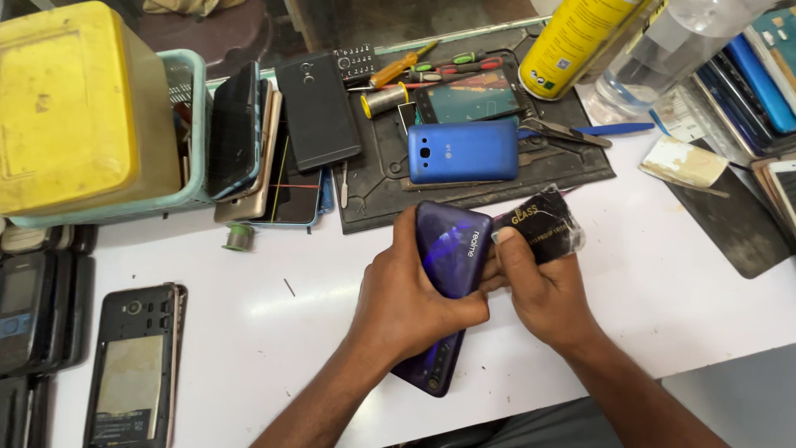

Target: The person works on a disassembled smartphone with a screwdriver, then picks up a Realme phone and repeatedly rubs its back cover with an abrasive sanding block, working around the edges and camera area, and wipes the cover with a small cloth.

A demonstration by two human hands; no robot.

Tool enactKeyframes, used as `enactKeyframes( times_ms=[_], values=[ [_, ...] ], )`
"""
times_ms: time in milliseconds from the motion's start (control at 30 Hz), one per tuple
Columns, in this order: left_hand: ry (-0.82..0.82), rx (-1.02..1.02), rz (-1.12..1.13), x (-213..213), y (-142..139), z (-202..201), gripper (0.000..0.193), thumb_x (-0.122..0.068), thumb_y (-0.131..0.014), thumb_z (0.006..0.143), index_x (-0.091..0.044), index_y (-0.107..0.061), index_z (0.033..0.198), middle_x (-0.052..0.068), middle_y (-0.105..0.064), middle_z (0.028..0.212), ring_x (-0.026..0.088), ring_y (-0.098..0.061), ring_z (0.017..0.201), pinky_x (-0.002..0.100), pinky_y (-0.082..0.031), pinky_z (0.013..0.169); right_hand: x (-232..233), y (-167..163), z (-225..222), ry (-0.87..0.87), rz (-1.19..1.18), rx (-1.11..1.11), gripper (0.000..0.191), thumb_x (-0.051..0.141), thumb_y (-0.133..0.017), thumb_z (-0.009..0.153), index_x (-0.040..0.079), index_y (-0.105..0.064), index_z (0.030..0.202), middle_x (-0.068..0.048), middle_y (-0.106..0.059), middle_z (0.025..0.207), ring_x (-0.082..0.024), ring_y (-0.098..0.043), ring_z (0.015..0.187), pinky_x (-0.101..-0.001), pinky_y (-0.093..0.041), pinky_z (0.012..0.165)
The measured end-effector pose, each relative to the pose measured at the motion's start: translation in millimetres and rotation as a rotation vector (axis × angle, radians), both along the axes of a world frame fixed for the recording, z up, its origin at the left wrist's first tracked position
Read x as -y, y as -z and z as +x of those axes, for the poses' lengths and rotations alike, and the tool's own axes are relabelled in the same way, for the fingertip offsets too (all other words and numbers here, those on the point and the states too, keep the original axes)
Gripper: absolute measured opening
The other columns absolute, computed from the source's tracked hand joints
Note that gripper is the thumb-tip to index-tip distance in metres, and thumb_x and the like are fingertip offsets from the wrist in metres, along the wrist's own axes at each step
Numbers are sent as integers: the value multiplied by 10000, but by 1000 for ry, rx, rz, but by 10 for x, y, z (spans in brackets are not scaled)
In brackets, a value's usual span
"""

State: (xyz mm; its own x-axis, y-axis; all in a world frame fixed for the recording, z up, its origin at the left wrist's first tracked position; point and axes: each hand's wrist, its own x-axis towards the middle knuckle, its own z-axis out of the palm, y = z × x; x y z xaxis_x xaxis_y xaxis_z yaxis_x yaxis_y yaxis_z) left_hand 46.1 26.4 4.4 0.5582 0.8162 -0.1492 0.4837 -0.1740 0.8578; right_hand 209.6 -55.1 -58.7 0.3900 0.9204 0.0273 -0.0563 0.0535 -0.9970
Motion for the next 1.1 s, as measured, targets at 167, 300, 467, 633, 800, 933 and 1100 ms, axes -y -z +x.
enactKeyframes(
  times_ms=[167, 300, 467, 633, 800, 933, 1100],
  values=[
    [4, -21, 17, -14, 28, -7, 1104, -332, -815, 533, 37, -336, 1456, 152, -749, 947, 284, -777, 840, 357, -618, 741, -29, 18, -1, 39, -50, 41, 237, 182, -486, 1067, -1, -604, 973, -95, -685, 749, -145, -693, 620, -290, -596, 544],
    [-1, -16, 47, 1, 46, -5, 1106, -335, -821, 522, 45, -339, 1443, 159, -747, 951, 290, -772, 845, 364, -618, 746, -14, 60, 48, -6, -28, 37, 240, 190, -486, 1066, -1, -602, 979, -95, -701, 766, -144, -705, 649, -289, -605, 574],
    [12, -34, 25, -26, 37, -9, 1062, -331, -818, 501, 23, -388, 1404, 161, -748, 940, 290, -771, 828, 372, -616, 726, 13, 102, 73, -49, -45, 4, 251, 205, -476, 1055, -1, -616, 1017, -104, -717, 791, -165, -730, 685, -308, -631, 604],
    [20, -26, -25, -22, 39, -11, 1080, -329, -813, 499, 27, -365, 1415, 155, -752, 945, 282, -783, 835, 367, -628, 725, 14, 73, 60, -49, -43, 15, 251, 200, -475, 1050, -2, -619, 1022, -104, -718, 804, -163, -729, 687, -305, -627, 594],
    [27, -39, 62, -8, 58, -7, 1131, -335, -832, 519, 55, -322, 1449, 176, -743, 956, 309, -776, 853, 375, -619, 752, -28, 40, 28, 31, -111, -2, 272, 211, -494, 1056, -11, -624, 966, -109, -711, 748, -160, -715, 630, -303, -605, 553],
    [3, -43, 56, 8, 56, 0, 1113, -336, -831, 513, 37, -343, 1441, 171, -742, 963, 310, -772, 852, 378, -620, 741, -12, 36, 31, 1, -88, -4, 266, 221, -502, 1058, 2, -628, 972, -95, -703, 755, -151, -707, 642, -301, -604, 562],
    [10, -86, 2, -3, 17, 9, 1076, -347, -827, 492, 27, -374, 1394, 167, -743, 953, 304, -772, 838, 383, -624, 734, 14, 55, 18, 14, -93, 3, 264, 214, -507, 1058, -5, -624, 968, -97, -706, 772, -162, -715, 672, -326, -624, 602]
  ],
)
